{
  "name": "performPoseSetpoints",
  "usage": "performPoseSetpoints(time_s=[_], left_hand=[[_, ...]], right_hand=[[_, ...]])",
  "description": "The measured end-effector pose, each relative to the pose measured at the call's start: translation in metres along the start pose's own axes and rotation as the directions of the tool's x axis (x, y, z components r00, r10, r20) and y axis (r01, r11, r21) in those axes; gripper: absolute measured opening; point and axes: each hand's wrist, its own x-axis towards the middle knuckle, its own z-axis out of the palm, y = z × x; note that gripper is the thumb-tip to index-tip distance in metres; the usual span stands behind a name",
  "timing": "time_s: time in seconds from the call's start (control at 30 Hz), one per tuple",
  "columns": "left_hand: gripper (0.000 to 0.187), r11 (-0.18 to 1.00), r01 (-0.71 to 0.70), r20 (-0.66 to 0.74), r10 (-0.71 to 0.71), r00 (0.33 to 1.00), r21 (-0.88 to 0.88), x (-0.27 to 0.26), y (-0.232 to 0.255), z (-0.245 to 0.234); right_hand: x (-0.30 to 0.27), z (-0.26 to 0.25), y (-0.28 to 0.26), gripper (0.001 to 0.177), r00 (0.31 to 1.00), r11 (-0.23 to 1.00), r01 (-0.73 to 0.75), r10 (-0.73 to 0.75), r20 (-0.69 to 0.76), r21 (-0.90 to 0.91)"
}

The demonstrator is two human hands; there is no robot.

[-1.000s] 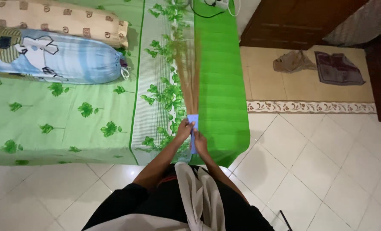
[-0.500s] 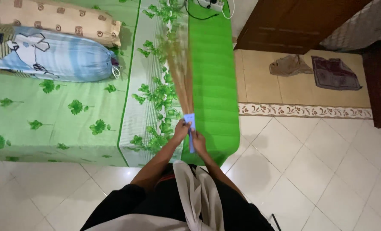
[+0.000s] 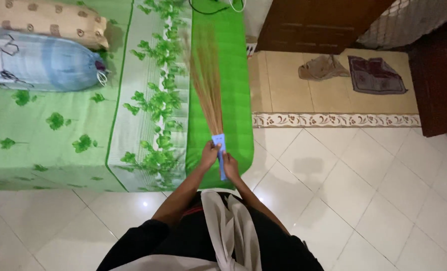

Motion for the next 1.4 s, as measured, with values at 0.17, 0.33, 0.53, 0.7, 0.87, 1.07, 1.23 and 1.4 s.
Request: performPoseSetpoints(time_s=[0.17,0.33,0.53,0.7,0.87,1.07,1.23,1.4], left_hand=[[0.035,0.966,0.119,-0.064,-0.107,0.992,0.231,-0.036,0.009,0.041],[0.026,0.923,0.376,0.022,-0.375,0.927,-0.083,-0.068,0.012,0.065],[0.028,0.996,0.075,-0.153,-0.067,0.986,0.046,-0.057,-0.019,0.075],[0.035,0.967,0.254,-0.067,-0.254,0.965,0.003,-0.081,0.007,0.071],[0.041,0.98,0.089,-0.18,-0.057,0.982,0.175,-0.059,-0.012,0.069],[0.04,0.996,0.039,-0.185,-0.023,0.982,0.085,-0.052,0.006,0.051],[0.033,0.955,0.284,-0.102,-0.275,0.956,0.083,-0.04,0.014,0.008],[0.03,0.997,-0.01,-0.2,-0.004,0.98,-0.07,0.007,-0.011,-0.027]], right_hand=[[-0.013,-0.048,0.045,0.058,0.952,0.968,-0.249,0.246,0.181,-0.006],[-0.045,-0.074,0.042,0.054,0.969,0.962,-0.179,0.209,0.131,-0.207],[-0.047,-0.081,0.019,0.055,0.999,0.997,0.042,-0.043,-0.008,-0.065],[-0.05,-0.087,0.039,0.056,0.841,0.904,-0.427,0.387,0.378,0.023],[-0.045,-0.082,0.007,0.056,0.975,0.989,-0.147,0.143,0.173,0.012],[-0.004,-0.045,0.075,0.058,0.986,0.973,0.052,-0.015,0.165,-0.225],[-0.014,-0.01,0.043,0.058,0.986,0.978,0.018,0.017,0.166,-0.207],[0.0,0.02,-0.039,0.052,1.0,0.995,-0.019,0.021,0.016,-0.095]])
